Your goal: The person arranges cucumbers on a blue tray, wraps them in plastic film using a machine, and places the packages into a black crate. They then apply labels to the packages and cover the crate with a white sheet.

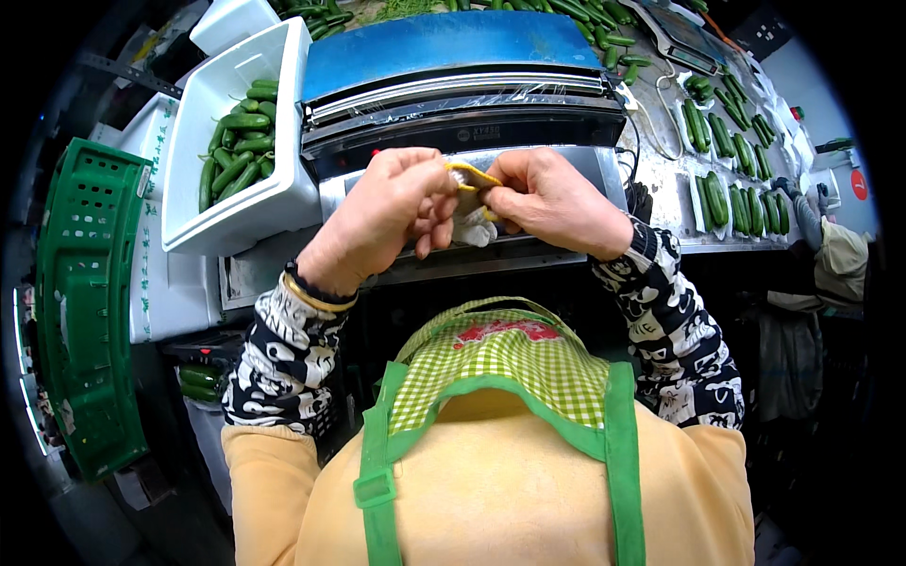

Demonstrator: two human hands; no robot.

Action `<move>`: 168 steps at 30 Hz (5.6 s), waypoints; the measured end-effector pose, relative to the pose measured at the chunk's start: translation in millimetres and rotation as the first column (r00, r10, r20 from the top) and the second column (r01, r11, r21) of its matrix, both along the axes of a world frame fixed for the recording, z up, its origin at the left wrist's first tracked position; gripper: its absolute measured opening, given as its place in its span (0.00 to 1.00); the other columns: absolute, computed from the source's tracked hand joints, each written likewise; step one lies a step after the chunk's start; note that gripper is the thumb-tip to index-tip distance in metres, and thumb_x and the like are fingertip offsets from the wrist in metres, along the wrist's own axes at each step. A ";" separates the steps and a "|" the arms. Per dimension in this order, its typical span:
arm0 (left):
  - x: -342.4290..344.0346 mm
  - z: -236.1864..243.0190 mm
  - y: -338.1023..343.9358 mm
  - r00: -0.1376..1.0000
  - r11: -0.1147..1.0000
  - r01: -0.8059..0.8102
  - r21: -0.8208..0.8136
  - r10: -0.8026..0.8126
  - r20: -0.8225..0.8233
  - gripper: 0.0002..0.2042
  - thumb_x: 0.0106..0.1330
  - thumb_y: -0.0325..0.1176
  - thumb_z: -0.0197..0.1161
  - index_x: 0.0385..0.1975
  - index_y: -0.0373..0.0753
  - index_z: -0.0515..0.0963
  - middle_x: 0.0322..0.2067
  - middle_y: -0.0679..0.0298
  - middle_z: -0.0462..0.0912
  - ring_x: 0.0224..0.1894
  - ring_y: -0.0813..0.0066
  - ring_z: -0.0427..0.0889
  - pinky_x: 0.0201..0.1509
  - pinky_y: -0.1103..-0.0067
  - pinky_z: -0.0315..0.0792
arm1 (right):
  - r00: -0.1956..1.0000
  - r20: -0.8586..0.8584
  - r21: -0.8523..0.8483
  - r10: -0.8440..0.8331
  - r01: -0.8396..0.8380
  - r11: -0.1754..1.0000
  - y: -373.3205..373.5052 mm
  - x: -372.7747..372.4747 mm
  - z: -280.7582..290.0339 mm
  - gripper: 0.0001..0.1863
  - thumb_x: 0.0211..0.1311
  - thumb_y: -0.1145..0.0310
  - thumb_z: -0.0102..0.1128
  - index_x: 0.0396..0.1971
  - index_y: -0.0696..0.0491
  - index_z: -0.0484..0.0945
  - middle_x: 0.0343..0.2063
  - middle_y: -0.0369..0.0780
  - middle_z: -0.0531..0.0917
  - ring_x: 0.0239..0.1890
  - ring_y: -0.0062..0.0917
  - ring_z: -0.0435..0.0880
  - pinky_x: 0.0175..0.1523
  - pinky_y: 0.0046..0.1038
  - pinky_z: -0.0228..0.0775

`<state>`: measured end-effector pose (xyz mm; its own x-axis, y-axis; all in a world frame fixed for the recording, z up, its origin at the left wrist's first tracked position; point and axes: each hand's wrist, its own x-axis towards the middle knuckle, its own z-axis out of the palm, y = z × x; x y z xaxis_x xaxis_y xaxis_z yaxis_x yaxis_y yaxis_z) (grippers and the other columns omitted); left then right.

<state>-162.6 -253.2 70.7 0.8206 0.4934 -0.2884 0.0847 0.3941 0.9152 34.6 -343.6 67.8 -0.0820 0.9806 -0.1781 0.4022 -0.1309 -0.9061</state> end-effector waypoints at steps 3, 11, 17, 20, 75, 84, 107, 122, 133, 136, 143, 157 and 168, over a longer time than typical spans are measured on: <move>-9.5 4.9 -12.8 0.976 0.903 -0.218 0.371 0.214 0.053 0.10 0.69 0.34 0.60 0.31 0.34 0.73 0.24 0.67 0.77 0.22 0.84 0.77 0.21 0.88 0.70 | 0.982 0.181 0.036 0.054 -0.062 0.997 7.6 2.2 12.5 0.11 0.66 0.69 0.61 0.30 0.63 0.79 0.22 0.33 0.80 0.23 0.12 0.77 0.28 0.18 0.71; -15.2 17.4 -23.1 0.994 0.497 -0.098 0.862 0.010 0.107 0.06 0.68 0.25 0.52 0.33 0.29 0.74 0.30 0.62 0.78 0.32 0.79 0.77 0.39 0.80 0.73 | 0.893 0.392 -0.001 0.222 -0.241 0.971 24.3 -11.5 38.5 0.12 0.61 0.69 0.60 0.26 0.64 0.81 0.18 0.42 0.81 0.21 0.23 0.81 0.28 0.28 0.72; -8.5 -5.9 -27.7 0.996 0.796 -0.092 0.598 0.066 0.065 0.07 0.69 0.23 0.49 0.34 0.29 0.75 0.25 0.59 0.78 0.26 0.76 0.78 0.32 0.78 0.73 | 0.873 0.469 0.160 0.133 -0.232 0.959 26.7 -15.0 23.0 0.10 0.59 0.72 0.56 0.27 0.64 0.81 0.19 0.48 0.82 0.21 0.33 0.82 0.29 0.32 0.73; -9.6 -19.6 -26.5 0.998 0.687 0.058 0.725 -0.061 -0.022 0.05 0.66 0.22 0.53 0.35 0.30 0.77 0.26 0.55 0.80 0.25 0.65 0.80 0.32 0.72 0.75 | 0.898 0.433 0.236 0.081 -0.200 0.951 27.1 -17.3 19.5 0.10 0.59 0.71 0.56 0.27 0.64 0.81 0.20 0.49 0.82 0.23 0.36 0.83 0.31 0.33 0.74; 42.2 -54.0 -28.6 0.796 0.944 -0.036 -0.327 0.225 0.562 0.25 0.75 0.39 0.52 0.68 0.37 0.61 0.64 0.58 0.69 0.65 0.64 0.70 0.69 0.69 0.66 | 0.834 0.231 0.835 -0.501 0.094 0.542 -29.2 -66.2 -19.9 0.12 0.52 0.81 0.63 0.37 0.62 0.74 0.28 0.46 0.78 0.28 0.40 0.80 0.32 0.35 0.73; 106.2 -31.8 -27.8 0.714 0.881 0.266 -0.392 0.093 0.694 0.27 0.78 0.42 0.47 0.72 0.42 0.53 0.69 0.61 0.60 0.70 0.60 0.61 0.69 0.72 0.61 | 0.911 0.231 0.642 -0.342 0.121 0.757 -70.0 -68.2 -13.6 0.12 0.48 0.81 0.60 0.35 0.60 0.71 0.22 0.43 0.75 0.22 0.39 0.81 0.26 0.35 0.73; 602.4 -177.6 -56.9 0.839 0.767 0.445 0.462 -0.538 0.085 0.34 0.59 0.39 0.55 0.68 0.35 0.61 0.65 0.48 0.65 0.68 0.56 0.63 0.71 0.68 0.56 | 0.222 0.069 0.311 -0.973 0.922 0.232 -229.3 325.6 -120.6 0.14 0.68 0.72 0.54 0.49 0.63 0.74 0.24 0.44 0.84 0.19 0.25 0.83 0.25 0.28 0.74; 671.4 -185.7 -96.9 0.773 0.412 0.625 0.663 -0.206 -0.600 0.38 0.60 0.66 0.54 0.54 0.33 0.78 0.49 0.42 0.82 0.55 0.47 0.79 0.61 0.66 0.70 | 0.260 0.622 -0.010 -0.738 0.946 0.325 -247.2 438.1 -168.6 0.14 0.48 0.74 0.70 0.31 0.67 0.75 0.29 0.61 0.82 0.37 0.58 0.83 0.44 0.50 0.77; 597.9 -194.7 -83.3 0.837 0.622 0.415 0.664 0.024 -0.546 0.35 0.61 0.63 0.57 0.51 0.34 0.80 0.46 0.43 0.83 0.52 0.48 0.81 0.58 0.65 0.73 | 0.381 0.621 -0.032 -0.685 0.885 0.464 -217.8 458.7 -181.4 0.12 0.60 0.68 0.56 0.34 0.64 0.75 0.33 0.60 0.83 0.41 0.56 0.82 0.49 0.50 0.73; 594.0 -203.6 -91.0 0.911 0.576 0.264 0.774 0.114 -0.396 0.32 0.63 0.61 0.57 0.53 0.35 0.78 0.44 0.42 0.83 0.50 0.45 0.81 0.57 0.63 0.73 | 0.350 0.666 -0.048 -0.659 0.901 0.431 -218.1 457.9 -187.1 0.16 0.61 0.63 0.57 0.41 0.61 0.71 0.34 0.58 0.83 0.42 0.55 0.82 0.48 0.52 0.72; 571.4 -189.3 -96.9 0.957 0.614 0.171 0.770 0.083 -0.279 0.20 0.65 0.51 0.59 0.45 0.43 0.83 0.38 0.42 0.82 0.44 0.43 0.80 0.53 0.61 0.73 | 0.358 0.559 -0.055 -0.748 0.916 0.397 -233.2 449.3 -227.6 0.13 0.64 0.68 0.51 0.41 0.63 0.69 0.33 0.60 0.81 0.39 0.58 0.80 0.45 0.51 0.70; 447.4 -31.9 15.6 0.935 0.642 -0.137 0.754 0.336 -0.116 0.23 0.62 0.54 0.58 0.42 0.40 0.85 0.41 0.39 0.79 0.48 0.44 0.79 0.57 0.64 0.72 | 0.618 0.028 0.159 -0.786 0.773 0.614 -101.9 365.8 -49.7 0.07 0.68 0.78 0.48 0.42 0.63 0.64 0.25 0.40 0.74 0.20 0.18 0.73 0.22 0.21 0.68; 198.5 -13.6 225.2 0.709 0.423 -0.160 0.892 0.677 -0.194 0.29 0.67 0.57 0.49 0.47 0.35 0.82 0.39 0.42 0.84 0.45 0.49 0.84 0.53 0.65 0.75 | 0.893 0.183 0.251 -0.411 0.362 0.898 211.5 216.7 -67.2 0.14 0.62 0.74 0.54 0.44 0.68 0.67 0.21 0.40 0.77 0.18 0.24 0.78 0.23 0.28 0.72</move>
<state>35.9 -28.0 57.2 0.3052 0.9383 0.1626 0.6251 -0.3262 0.7091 251.3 -132.0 0.6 0.3293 0.9422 0.0614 0.5539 -0.1401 -0.8207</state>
